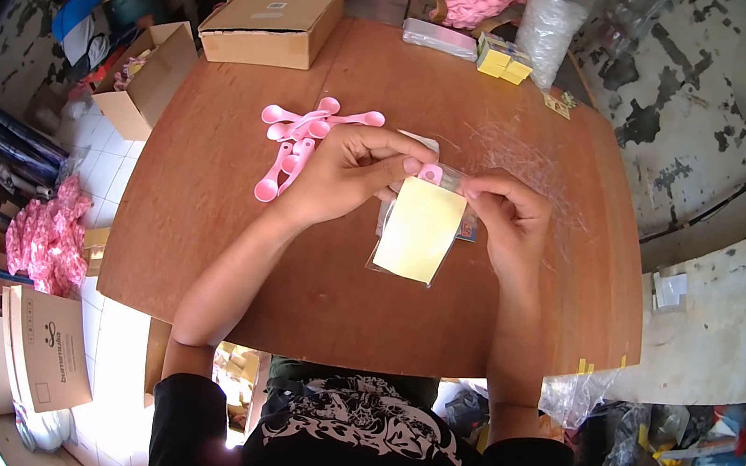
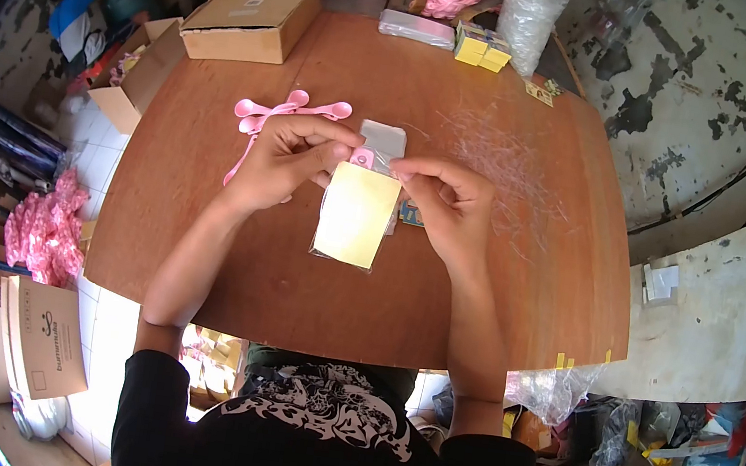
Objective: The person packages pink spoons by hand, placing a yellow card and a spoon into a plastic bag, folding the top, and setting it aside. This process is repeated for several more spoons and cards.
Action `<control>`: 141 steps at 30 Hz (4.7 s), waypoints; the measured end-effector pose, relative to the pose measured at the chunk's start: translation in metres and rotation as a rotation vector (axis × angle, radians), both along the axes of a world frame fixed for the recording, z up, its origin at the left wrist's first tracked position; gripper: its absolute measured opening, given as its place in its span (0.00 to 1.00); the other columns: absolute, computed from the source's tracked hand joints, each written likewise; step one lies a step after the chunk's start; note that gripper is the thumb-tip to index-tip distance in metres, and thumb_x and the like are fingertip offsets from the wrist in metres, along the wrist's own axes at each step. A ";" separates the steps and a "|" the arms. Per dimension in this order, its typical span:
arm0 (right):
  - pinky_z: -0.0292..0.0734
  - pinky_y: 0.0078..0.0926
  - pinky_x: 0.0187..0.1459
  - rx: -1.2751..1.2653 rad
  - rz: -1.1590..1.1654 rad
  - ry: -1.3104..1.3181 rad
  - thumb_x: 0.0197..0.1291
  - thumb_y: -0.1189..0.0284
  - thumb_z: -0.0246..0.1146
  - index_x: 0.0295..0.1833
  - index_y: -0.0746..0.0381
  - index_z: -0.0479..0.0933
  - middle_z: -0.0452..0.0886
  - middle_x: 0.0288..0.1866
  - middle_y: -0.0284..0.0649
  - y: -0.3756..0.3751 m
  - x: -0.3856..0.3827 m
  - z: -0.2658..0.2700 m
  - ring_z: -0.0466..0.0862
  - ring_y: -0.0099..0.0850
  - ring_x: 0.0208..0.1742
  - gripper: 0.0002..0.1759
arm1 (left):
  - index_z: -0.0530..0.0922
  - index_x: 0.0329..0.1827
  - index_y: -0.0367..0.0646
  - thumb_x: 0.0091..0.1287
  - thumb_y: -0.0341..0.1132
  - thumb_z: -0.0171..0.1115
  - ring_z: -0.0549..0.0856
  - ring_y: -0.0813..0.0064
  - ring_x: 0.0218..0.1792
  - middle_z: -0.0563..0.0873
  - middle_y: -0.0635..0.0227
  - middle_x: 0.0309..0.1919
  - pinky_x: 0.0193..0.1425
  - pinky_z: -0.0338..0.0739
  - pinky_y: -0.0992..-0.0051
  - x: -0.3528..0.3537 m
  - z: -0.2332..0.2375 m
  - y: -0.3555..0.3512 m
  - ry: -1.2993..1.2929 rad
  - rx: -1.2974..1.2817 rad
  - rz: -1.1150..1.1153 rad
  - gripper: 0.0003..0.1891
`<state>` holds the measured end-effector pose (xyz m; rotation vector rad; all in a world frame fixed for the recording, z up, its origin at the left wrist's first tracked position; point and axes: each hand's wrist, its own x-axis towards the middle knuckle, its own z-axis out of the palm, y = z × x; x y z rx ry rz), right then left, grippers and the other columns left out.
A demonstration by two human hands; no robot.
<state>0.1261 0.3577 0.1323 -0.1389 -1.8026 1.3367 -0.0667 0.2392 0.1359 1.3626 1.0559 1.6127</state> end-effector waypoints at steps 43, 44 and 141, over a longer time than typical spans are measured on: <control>0.87 0.35 0.50 0.399 0.845 0.800 0.67 0.73 0.60 0.16 0.63 0.75 0.80 0.19 0.41 -0.145 0.084 0.097 0.84 0.32 0.25 0.22 | 0.81 0.50 0.34 0.57 0.15 0.68 0.87 0.68 0.50 0.87 0.55 0.49 0.50 0.87 0.73 0.011 0.036 -0.135 0.419 0.004 -0.125 0.17; 0.88 0.36 0.49 0.518 0.869 0.824 0.66 0.71 0.61 0.18 0.64 0.76 0.80 0.20 0.43 -0.145 0.085 0.095 0.84 0.34 0.25 0.21 | 0.81 0.48 0.34 0.56 0.17 0.70 0.88 0.67 0.48 0.87 0.54 0.48 0.48 0.86 0.73 0.012 0.031 -0.152 0.484 -0.006 -0.155 0.16; 0.77 0.15 0.31 -0.086 -0.236 -0.164 0.67 0.68 0.66 0.49 0.69 0.82 0.84 0.34 0.36 -0.019 0.037 -0.084 0.81 0.18 0.28 0.14 | 0.80 0.59 0.36 0.66 0.30 0.68 0.85 0.86 0.44 0.90 0.66 0.43 0.54 0.79 0.78 0.024 -0.105 -0.041 0.146 -0.336 -0.034 0.18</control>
